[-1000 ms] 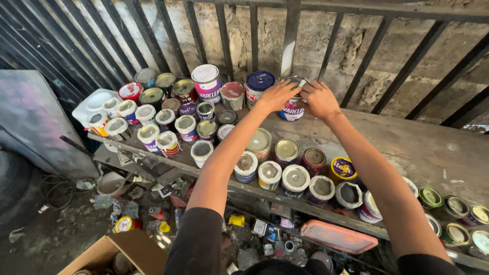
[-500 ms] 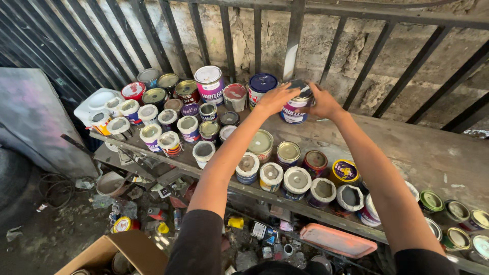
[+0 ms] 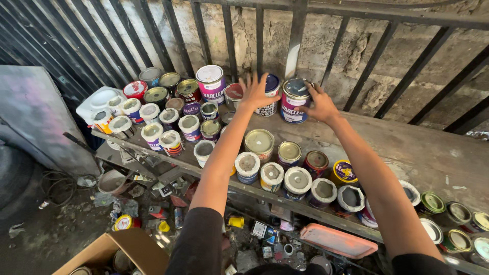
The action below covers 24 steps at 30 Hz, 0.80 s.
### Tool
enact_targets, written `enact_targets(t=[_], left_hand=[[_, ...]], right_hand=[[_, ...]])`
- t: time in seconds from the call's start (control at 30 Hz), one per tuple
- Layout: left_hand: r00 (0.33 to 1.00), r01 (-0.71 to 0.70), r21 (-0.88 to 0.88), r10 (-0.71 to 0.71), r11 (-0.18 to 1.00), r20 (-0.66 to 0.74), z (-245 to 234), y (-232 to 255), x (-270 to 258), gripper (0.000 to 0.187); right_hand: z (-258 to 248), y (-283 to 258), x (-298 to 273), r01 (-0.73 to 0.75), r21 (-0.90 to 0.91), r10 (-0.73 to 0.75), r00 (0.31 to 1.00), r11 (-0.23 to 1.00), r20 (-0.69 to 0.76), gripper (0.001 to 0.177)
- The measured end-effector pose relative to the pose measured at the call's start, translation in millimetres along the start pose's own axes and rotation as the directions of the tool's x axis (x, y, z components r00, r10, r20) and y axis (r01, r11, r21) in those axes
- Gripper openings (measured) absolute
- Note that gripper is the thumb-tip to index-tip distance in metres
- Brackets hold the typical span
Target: The person picks up multiple paint cans from a cardboard box on the floor and places them onto a wooden shelf one by one.
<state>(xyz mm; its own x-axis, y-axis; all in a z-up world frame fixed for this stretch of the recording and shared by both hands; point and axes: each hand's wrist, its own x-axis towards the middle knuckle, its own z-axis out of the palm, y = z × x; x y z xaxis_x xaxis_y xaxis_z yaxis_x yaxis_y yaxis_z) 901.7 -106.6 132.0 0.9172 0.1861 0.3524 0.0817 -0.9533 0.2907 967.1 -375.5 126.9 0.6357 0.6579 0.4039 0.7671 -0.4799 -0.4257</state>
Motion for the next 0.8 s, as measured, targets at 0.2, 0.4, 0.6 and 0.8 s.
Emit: enact_targets(t=[0.2,0.4,0.6,0.8], left_hand=[[0.997,-0.004,-0.132,-0.007,0.991,-0.083,28,-26,10,0.115],[0.993,0.114,-0.017,-0.114,0.993,0.027,-5,-3,4,0.122],[0.979,0.2,0.09,-0.202,0.976,0.015,1,9,6,0.125],[0.961,0.17,-0.008,-0.164,0.985,0.223,4,-11,33,0.133]], right_hand=[[-8,-3,-4,-0.032,0.032,0.032,0.999,0.999,-0.011,0.107],[-10,-2,-7,0.011,-0.028,-0.01,1.0,1.0,0.01,0.109],[-4,12,-4,-0.036,0.044,0.033,0.998,0.998,0.054,0.131],[-10,-6,-1,-0.036,0.145,0.032,0.999,0.989,0.029,0.145]])
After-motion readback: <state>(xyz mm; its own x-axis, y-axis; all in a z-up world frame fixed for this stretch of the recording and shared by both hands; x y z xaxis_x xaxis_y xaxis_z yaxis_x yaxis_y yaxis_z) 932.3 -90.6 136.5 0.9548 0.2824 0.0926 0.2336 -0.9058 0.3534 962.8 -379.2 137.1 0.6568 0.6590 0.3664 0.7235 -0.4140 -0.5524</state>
